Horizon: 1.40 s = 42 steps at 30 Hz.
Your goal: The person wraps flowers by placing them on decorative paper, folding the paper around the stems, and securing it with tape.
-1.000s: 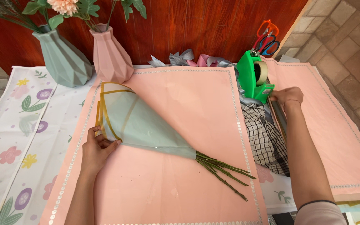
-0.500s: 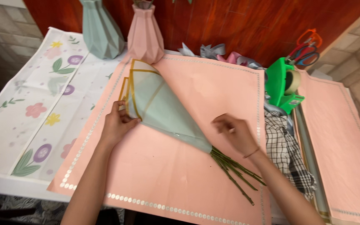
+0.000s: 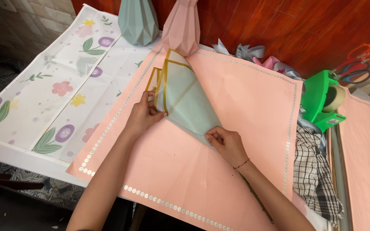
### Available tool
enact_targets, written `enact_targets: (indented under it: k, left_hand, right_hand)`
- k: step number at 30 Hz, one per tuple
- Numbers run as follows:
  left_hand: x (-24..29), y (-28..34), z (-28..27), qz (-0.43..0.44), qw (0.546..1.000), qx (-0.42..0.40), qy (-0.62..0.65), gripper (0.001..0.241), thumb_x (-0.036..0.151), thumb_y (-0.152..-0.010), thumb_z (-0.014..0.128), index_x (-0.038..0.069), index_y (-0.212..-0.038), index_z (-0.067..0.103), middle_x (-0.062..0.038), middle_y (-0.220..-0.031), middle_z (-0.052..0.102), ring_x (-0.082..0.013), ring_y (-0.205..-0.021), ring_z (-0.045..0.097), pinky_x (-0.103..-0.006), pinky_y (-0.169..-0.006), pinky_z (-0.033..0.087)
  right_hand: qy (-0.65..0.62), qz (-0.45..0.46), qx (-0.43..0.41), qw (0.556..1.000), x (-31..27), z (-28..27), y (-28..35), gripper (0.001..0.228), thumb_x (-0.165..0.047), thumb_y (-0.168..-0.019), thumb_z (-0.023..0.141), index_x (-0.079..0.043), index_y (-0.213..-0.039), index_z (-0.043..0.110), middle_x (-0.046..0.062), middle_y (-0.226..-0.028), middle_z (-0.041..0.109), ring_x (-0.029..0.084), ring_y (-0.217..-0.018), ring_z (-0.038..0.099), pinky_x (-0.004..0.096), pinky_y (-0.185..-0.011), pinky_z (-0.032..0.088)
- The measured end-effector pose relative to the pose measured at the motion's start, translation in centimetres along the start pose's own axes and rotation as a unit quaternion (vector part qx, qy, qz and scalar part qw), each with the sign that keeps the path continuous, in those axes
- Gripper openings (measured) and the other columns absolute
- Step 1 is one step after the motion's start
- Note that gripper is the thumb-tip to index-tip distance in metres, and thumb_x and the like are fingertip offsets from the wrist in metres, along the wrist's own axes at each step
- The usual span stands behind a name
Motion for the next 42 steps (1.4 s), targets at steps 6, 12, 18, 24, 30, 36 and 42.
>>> enact_targets:
  k: [6,12,18,24,30,36,42]
  left_hand:
    - [1.4,0.5,-0.1,-0.031,0.998,-0.001,-0.051,0.065,0.013,-0.075,0.078,0.014,-0.124,0.037,-0.006,-0.075,0.070,-0.0235,-0.068,0.068,-0.0320,-0.069,0.052]
    - [5.1,2.2,-0.5,-0.020,0.990,0.037,0.134,0.095,-0.006,-0.069,0.077,0.011,-0.143,0.021,-0.020,-0.134,0.037,-0.0320,-0.086,0.069,-0.0341,-0.080,0.061]
    - [3.9,1.6,-0.4,-0.018,0.981,0.041,0.188,0.097,-0.007,-0.070,0.077,0.011,-0.147,0.021,-0.015,-0.141,0.031,-0.0214,-0.083,0.067,-0.0255,-0.081,0.061]
    - [3.3,1.5,0.1,-0.014,0.984,0.050,0.169,0.090,-0.009,-0.073,0.075,0.013,-0.146,0.026,-0.014,-0.131,0.035,-0.0166,-0.079,0.062,-0.0249,-0.075,0.060]
    - [3.1,1.4,0.1,-0.012,0.984,0.052,0.171,0.089,-0.009,-0.074,0.075,0.013,-0.146,0.028,-0.014,-0.130,0.036,-0.0158,-0.078,0.061,-0.0252,-0.074,0.059]
    - [2.8,1.4,0.2,0.003,0.987,0.047,0.156,0.087,-0.010,-0.076,0.072,0.014,-0.146,0.027,-0.015,-0.126,0.037,-0.0179,-0.079,0.062,-0.0263,-0.072,0.058]
    - [2.4,1.1,0.5,0.007,0.987,0.046,0.155,0.087,-0.011,-0.077,0.071,0.015,-0.146,0.026,-0.015,-0.126,0.036,-0.0179,-0.080,0.062,-0.0257,-0.072,0.057]
  right_hand:
    - [0.025,0.024,-0.012,0.999,0.7,0.5,-0.1,0.004,-0.015,-0.085,0.068,-0.012,-0.084,0.071,0.001,-0.060,0.068,0.012,-0.051,0.050,0.025,-0.051,0.044]
    - [0.050,0.034,-0.025,0.998,0.5,0.6,-0.8,0.006,-0.017,-0.085,0.068,-0.011,-0.083,0.070,0.002,-0.062,0.067,0.014,-0.055,0.053,0.027,-0.055,0.047]
    - [0.107,0.071,-0.030,0.991,0.4,1.1,-0.9,0.010,-0.023,-0.086,0.068,-0.013,-0.083,0.069,0.000,-0.064,0.068,0.016,-0.060,0.059,0.031,-0.061,0.052]
    - [0.197,0.106,-0.036,0.974,0.1,1.5,-1.1,0.012,-0.027,-0.086,0.065,-0.016,-0.083,0.066,0.000,-0.068,0.068,0.024,-0.070,0.066,0.039,-0.070,0.055]
    - [0.214,0.122,-0.026,0.969,0.9,1.9,-1.3,0.013,-0.030,-0.086,0.064,-0.017,-0.087,0.064,0.000,-0.071,0.069,0.026,-0.076,0.069,0.043,-0.074,0.056]
    - [0.173,0.141,-0.025,0.974,-1.5,0.8,-0.9,0.037,-0.024,-0.086,0.063,-0.015,-0.115,0.041,0.004,-0.073,0.067,0.029,-0.081,0.068,0.048,-0.078,0.054]
    - [0.203,0.164,-0.058,0.964,-0.5,0.4,-1.5,0.050,-0.035,-0.082,0.065,-0.021,-0.119,0.034,0.002,-0.077,0.069,0.029,-0.087,0.069,0.047,-0.077,0.053]
Point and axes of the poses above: each hand's wrist, its own y-axis away from the middle knuckle, its own z-axis out of the palm, x = y × z, the point moved 8 cm from there along -y, towards the middle knuckle
